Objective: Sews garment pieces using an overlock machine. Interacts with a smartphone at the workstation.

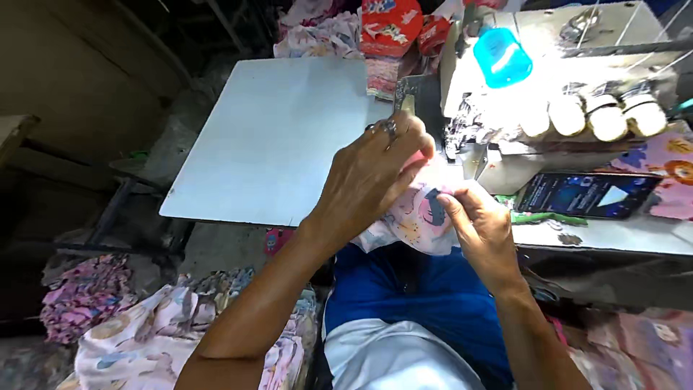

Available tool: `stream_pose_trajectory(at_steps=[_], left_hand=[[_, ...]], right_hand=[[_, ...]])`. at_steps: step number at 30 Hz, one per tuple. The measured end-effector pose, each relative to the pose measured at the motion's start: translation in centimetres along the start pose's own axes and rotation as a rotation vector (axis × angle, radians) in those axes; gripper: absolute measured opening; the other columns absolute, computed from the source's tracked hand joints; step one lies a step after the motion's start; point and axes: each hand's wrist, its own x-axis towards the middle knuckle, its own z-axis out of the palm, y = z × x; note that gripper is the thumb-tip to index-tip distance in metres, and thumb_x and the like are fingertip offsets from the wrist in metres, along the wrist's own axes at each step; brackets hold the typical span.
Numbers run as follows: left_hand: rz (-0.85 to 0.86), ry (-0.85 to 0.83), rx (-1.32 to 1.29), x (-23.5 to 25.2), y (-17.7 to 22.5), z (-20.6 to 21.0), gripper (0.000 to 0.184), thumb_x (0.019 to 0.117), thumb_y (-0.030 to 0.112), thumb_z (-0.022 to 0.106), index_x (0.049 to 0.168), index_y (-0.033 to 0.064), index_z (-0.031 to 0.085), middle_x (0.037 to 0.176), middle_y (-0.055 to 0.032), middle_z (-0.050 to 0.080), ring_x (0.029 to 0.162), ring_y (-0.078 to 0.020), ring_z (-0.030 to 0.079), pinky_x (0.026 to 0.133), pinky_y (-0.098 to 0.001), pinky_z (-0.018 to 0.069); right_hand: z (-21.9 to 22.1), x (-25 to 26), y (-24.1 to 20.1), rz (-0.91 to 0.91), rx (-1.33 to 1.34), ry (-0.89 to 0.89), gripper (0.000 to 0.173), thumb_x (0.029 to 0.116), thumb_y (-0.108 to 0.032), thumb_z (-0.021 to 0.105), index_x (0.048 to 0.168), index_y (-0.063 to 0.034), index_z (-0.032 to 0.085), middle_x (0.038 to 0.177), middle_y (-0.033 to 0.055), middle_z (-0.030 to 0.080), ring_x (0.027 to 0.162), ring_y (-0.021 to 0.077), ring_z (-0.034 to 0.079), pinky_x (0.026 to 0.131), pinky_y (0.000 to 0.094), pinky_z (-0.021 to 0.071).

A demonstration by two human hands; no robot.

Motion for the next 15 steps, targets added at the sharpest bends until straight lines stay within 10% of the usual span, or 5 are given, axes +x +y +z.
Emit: stream_pose_trajectory(at_steps=[5,8,11,13,15], left_hand=[[-0.092,-0.249,0.013,-3.6,1.8,2.4,0.033,0.1034,0.034,0.052,0.114,0.0091,0.070,0.063,-0.0003,0.058,0.051,-0.0168,0.056,0.046,-0.0352,0.0427],[-0.363,-0.283,0.319,-3.7,0.4,-0.1,0.050,0.1054,0.041,0.049,0.077,0.0037,0.065,0.055,-0.0129,0.054,0.052,-0.0345,0.060,0.046,-0.0496,0.0436],[-0.406,-0.075,0.660,-3.3,-1.3,-3.5,0.039,0.1005,0.035,0.062,0.094,-0.0036,0.069,0.089,-0.0250,0.068,0.093,-0.0491,0.067,0.072,-0.0621,0.0506],[-0.379,-0.104,0.596,-3.9,-1.6,-4.1,0.031,0.0901,0.010,0.072,0.117,-0.0044,0.068,0.125,-0.0312,0.064,0.132,-0.0573,0.047,0.105,-0.0754,0.0321],[-0.349,-0.249,0.533,-5.7,-2.0,-3.4,0.031,0.0834,-0.002,0.073,0.115,0.0003,0.071,0.129,-0.0288,0.063,0.138,-0.0547,0.043,0.109,-0.0776,0.0266]], right_hand=[[-0.3,2.9,-3.9,-0.124,-0.232,0.047,0.023,0.1055,-0.015,0.056,0.123,-0.0032,0.065,0.086,0.0097,0.067,0.060,0.0142,0.058,0.054,0.0284,0.0498],[0.0,4.2,-5.7,-0.250,-0.305,0.024,0.021,0.1024,-0.002,0.055,0.118,-0.0038,0.069,0.095,0.0148,0.067,0.066,0.0242,0.064,0.052,0.0365,0.0491],[1.2,4.4,-6.4,-0.291,-0.357,0.062,0.023,0.0999,0.002,0.056,0.115,-0.0030,0.071,0.095,0.0162,0.065,0.062,0.0254,0.062,0.048,0.0362,0.0454],[2.2,3.6,-6.1,-0.240,-0.378,0.054,0.023,0.1021,-0.003,0.056,0.122,-0.0024,0.068,0.098,0.0167,0.068,0.060,0.0255,0.063,0.048,0.0379,0.0475],[3.3,2.2,-4.6,-0.184,-0.399,0.020,0.027,0.1016,-0.005,0.059,0.128,-0.0011,0.064,0.093,0.0161,0.069,0.058,0.0264,0.064,0.049,0.0400,0.0501]])
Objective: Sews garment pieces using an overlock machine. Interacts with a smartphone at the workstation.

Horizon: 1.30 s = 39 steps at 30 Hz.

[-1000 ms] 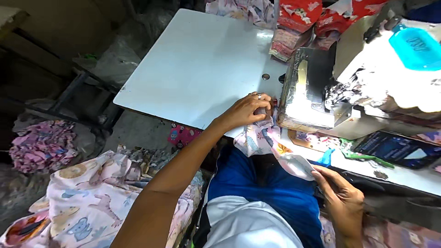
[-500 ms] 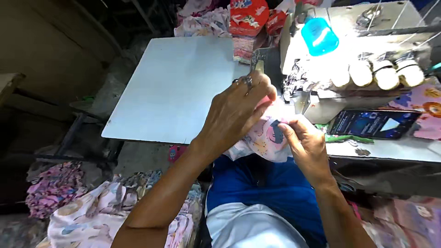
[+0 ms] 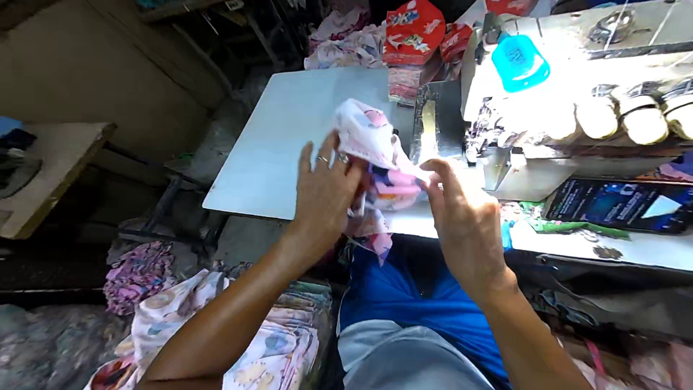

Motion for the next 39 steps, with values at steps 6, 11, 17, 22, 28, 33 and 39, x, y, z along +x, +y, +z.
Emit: stream_pose_trajectory(at_steps=[6,11,17,22,28,33,39], left_hand=[[0.038,-0.075,-0.108,-2.5,-0.1,3.5,0.018,0.0985,0.014,0.064,0.112,0.0043,0.071,0.113,-0.0141,0.073,0.136,-0.0432,0.052,0.116,-0.0755,0.0153],[-0.103,0.152,-0.207,-2.7,0.6,4.6,0.022,0.1010,0.012,0.060,0.121,0.0034,0.066,0.117,-0.0116,0.073,0.132,-0.0336,0.059,0.120,-0.0653,0.0197],[-0.213,0.399,-0.377,-3.2,1.3,4.5,0.014,0.0942,0.019,0.068,0.099,0.0078,0.075,0.104,-0.0133,0.062,0.107,-0.0323,0.056,0.094,-0.0491,0.0402],[-0.306,0.444,-0.838,-2.4,2.9,5.7,0.021,0.1034,0.016,0.050,0.112,0.0043,0.065,0.119,-0.0080,0.064,0.108,-0.0150,0.061,0.091,-0.0341,0.0501],[-0.104,0.368,-0.587,7.6,4.5,5.6,0.028,0.0971,0.012,0.060,0.122,0.0095,0.071,0.104,-0.0111,0.073,0.100,-0.0283,0.068,0.087,-0.0501,0.0487],[-0.181,0.029,-0.501,13.7,8.5,6.1,0.060,0.0953,0.018,0.063,0.153,0.0078,0.048,0.118,-0.0180,0.071,0.116,-0.0370,0.063,0.095,-0.0546,0.0459],[-0.055,0.127,-0.570,14.8,8.3,6.7,0.061,0.0920,0.007,0.062,0.148,-0.0099,0.044,0.121,-0.0274,0.068,0.118,-0.0409,0.062,0.104,-0.0515,0.0432]], right_hand=[[3.0,-4.9,2.5,0.061,0.083,-0.160,0.015,0.0978,-0.003,0.063,0.111,0.0004,0.069,0.094,0.0149,0.068,0.076,0.0263,0.070,0.067,0.0398,0.0592],[2.8,-4.2,2.3,0.017,0.120,-0.124,0.014,0.0979,-0.015,0.067,0.099,-0.0014,0.069,0.086,0.0108,0.067,0.070,0.0209,0.066,0.062,0.0355,0.0548],[2.9,-4.0,1.6,0.038,0.030,-0.187,0.042,0.1034,-0.016,0.056,0.145,-0.0105,0.058,0.077,0.0102,0.066,0.053,0.0247,0.059,0.048,0.0426,0.0470],[3.0,-4.1,2.2,0.056,0.393,-0.343,0.040,0.1034,-0.012,0.052,0.142,-0.0160,0.063,0.085,0.0056,0.068,0.060,0.0115,0.058,0.056,0.0301,0.0517],[0.6,-4.1,3.0,0.254,0.683,-0.025,0.031,0.1046,-0.011,0.053,0.133,-0.0010,0.062,0.088,0.0005,0.070,0.062,0.0009,0.062,0.057,0.0166,0.0555],[0.0,-5.6,5.9,0.327,0.548,0.182,0.028,0.1028,-0.007,0.055,0.125,0.0069,0.064,0.094,0.0043,0.072,0.065,0.0014,0.066,0.059,0.0179,0.0589],[-0.5,-4.8,6.9,0.340,0.534,0.157,0.024,0.1021,-0.008,0.056,0.117,0.0043,0.070,0.089,0.0029,0.072,0.067,0.0010,0.067,0.063,0.0164,0.0593]])
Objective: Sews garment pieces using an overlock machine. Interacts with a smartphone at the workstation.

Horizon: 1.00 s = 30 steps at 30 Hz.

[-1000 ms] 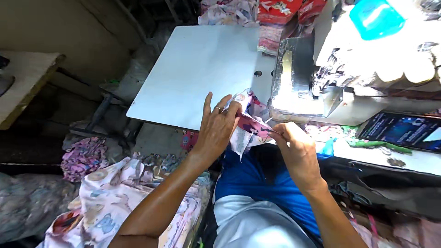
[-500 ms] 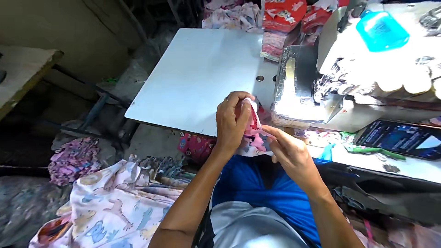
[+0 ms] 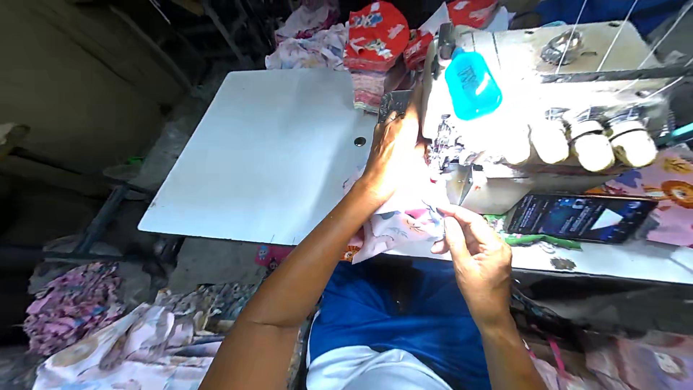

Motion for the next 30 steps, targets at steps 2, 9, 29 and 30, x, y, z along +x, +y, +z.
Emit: stream_pose_trajectory(at_steps=[2,9,29,30], left_hand=[[0.043,0.002,-0.019,0.4,-0.5,0.0,0.066,0.0902,0.007,0.064,0.150,-0.0104,0.041,0.122,-0.0274,0.067,0.117,-0.0398,0.063,0.104,-0.0496,0.0446],[0.101,-0.109,-0.079,-2.8,-0.3,-3.8,0.062,0.0973,0.016,0.061,0.152,-0.0037,0.041,0.139,-0.0210,0.059,0.130,-0.0310,0.056,0.111,-0.0428,0.0413],[-0.007,0.071,0.289,-15.7,-7.0,-11.7,0.022,0.0956,-0.001,0.062,0.115,0.0016,0.073,0.125,-0.0212,0.065,0.116,-0.0434,0.060,0.093,-0.0606,0.0479],[-0.003,-0.048,0.334,-15.8,-6.9,-12.9,0.020,0.0946,0.004,0.068,0.114,0.0036,0.075,0.124,-0.0216,0.065,0.115,-0.0467,0.059,0.091,-0.0659,0.0470]], right_hand=[[-0.1,0.2,0.1,-0.005,-0.002,-0.017,0.024,0.1018,-0.008,0.057,0.118,0.0038,0.070,0.089,0.0028,0.073,0.067,0.0012,0.067,0.063,0.0165,0.0598],[-0.8,-0.4,-1.1,-0.267,-0.557,-0.066,0.022,0.1012,-0.017,0.062,0.113,-0.0069,0.078,0.090,0.0120,0.062,0.070,0.0179,0.059,0.058,0.0290,0.0478],[-1.6,-3.2,-1.0,0.059,0.308,-0.276,0.012,0.0993,-0.008,0.062,0.104,-0.0015,0.072,0.095,-0.0023,0.073,0.084,0.0045,0.070,0.080,0.0226,0.0613],[-0.9,-3.7,-0.4,0.135,0.290,-0.244,0.017,0.1012,-0.008,0.060,0.113,0.0033,0.067,0.093,-0.0003,0.074,0.079,0.0060,0.071,0.075,0.0231,0.0625]])
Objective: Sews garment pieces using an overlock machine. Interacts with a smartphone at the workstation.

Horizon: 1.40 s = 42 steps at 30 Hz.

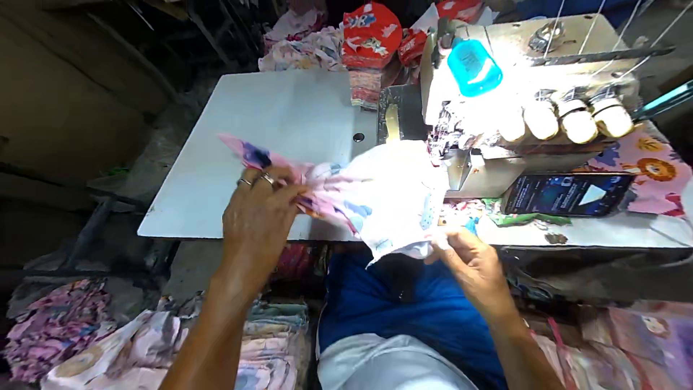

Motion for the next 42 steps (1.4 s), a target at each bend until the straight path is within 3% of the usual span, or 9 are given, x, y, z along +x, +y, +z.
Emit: stream_pose_trajectory(at_steps=[4,9,11,14,18,22,25,34,42], left_hand=[[0.153,-0.225,-0.081,0.4,2.4,-0.9,0.032,0.0958,0.032,0.067,0.121,0.0146,0.075,0.125,-0.0065,0.070,0.112,-0.0297,0.068,0.088,-0.0552,0.0548],[0.081,0.127,-0.589,3.5,10.9,2.2,0.041,0.1056,0.034,0.054,0.128,0.0012,0.068,0.129,-0.0120,0.067,0.121,-0.0171,0.062,0.102,-0.0351,0.0501],[0.019,0.091,-0.675,4.6,12.7,4.5,0.063,0.1083,0.048,0.040,0.150,0.0014,0.048,0.152,-0.0138,0.050,0.137,-0.0191,0.050,0.111,-0.0361,0.0422],[0.011,-0.052,-0.496,9.0,10.5,8.1,0.068,0.1090,0.041,0.035,0.163,0.0017,0.021,0.168,-0.0162,0.025,0.155,-0.0287,0.025,0.125,-0.0488,0.0209],[0.074,0.021,-0.165,11.1,8.3,7.9,0.058,0.1044,0.023,0.052,0.158,0.0036,0.038,0.165,-0.0191,0.031,0.155,-0.0395,0.023,0.121,-0.0648,0.0175],[0.284,0.203,-0.201,5.4,11.2,8.6,0.028,0.1021,0.013,0.059,0.125,0.0017,0.071,0.125,-0.0169,0.070,0.108,-0.0300,0.069,0.094,-0.0429,0.0531],[0.253,0.146,-0.119,3.8,11.7,9.9,0.045,0.1066,0.032,0.051,0.138,0.0032,0.064,0.139,-0.0135,0.064,0.130,-0.0291,0.060,0.116,-0.0461,0.0379],[0.215,0.065,-0.313,3.8,12.3,9.4,0.052,0.1017,0.054,0.053,0.141,0.0227,0.064,0.153,-0.0119,0.051,0.141,-0.0300,0.047,0.117,-0.0543,0.0305],[0.325,-0.012,-0.716,-0.3,10.0,6.5,0.031,0.1070,0.033,0.055,0.125,0.0118,0.069,0.132,-0.0090,0.069,0.128,-0.0144,0.060,0.109,-0.0327,0.0473]], right_hand=[[0.9,1.1,1.2,0.127,-0.048,0.172,0.028,0.1035,-0.011,0.056,0.128,0.0020,0.058,0.081,-0.0005,0.072,0.062,0.0054,0.069,0.059,0.0216,0.0608],[0.2,2.2,1.5,0.052,-0.277,0.267,0.015,0.0949,-0.019,0.071,0.098,-0.0048,0.076,0.089,0.0014,0.067,0.066,0.0007,0.061,0.059,0.0153,0.0535],[-0.1,2.1,1.1,0.058,-0.220,0.251,0.014,0.0934,-0.017,0.072,0.099,-0.0040,0.075,0.102,0.0047,0.063,0.068,0.0003,0.059,0.058,0.0133,0.0519],[0.2,1.9,0.2,0.222,0.225,0.151,0.006,0.0937,-0.002,0.068,0.099,-0.0029,0.066,0.084,0.0006,0.070,0.052,0.0000,0.057,0.046,0.0145,0.0496],[0.6,1.9,0.9,0.238,0.271,0.100,0.006,0.0961,-0.001,0.065,0.102,-0.0003,0.065,0.078,0.0020,0.069,0.054,0.0040,0.061,0.049,0.0174,0.0527],[-0.7,1.2,1.7,0.144,-0.040,0.199,0.014,0.0978,-0.008,0.064,0.107,0.0013,0.070,0.083,0.0009,0.070,0.058,0.0014,0.062,0.052,0.0162,0.0553],[-1.9,0.4,2.0,0.087,-0.167,0.204,0.017,0.0990,-0.010,0.063,0.108,0.0023,0.070,0.087,0.0024,0.068,0.060,0.0006,0.062,0.053,0.0150,0.0551],[-2.3,0.3,1.9,0.060,-0.278,0.167,0.018,0.1003,-0.012,0.061,0.107,-0.0019,0.074,0.093,0.0053,0.070,0.069,0.0022,0.064,0.064,0.0167,0.0555],[-9.9,-1.9,0.4,0.029,-0.477,0.292,0.019,0.0998,-0.012,0.062,0.107,-0.0008,0.075,0.097,0.0065,0.073,0.079,0.0042,0.068,0.073,0.0196,0.0589]])
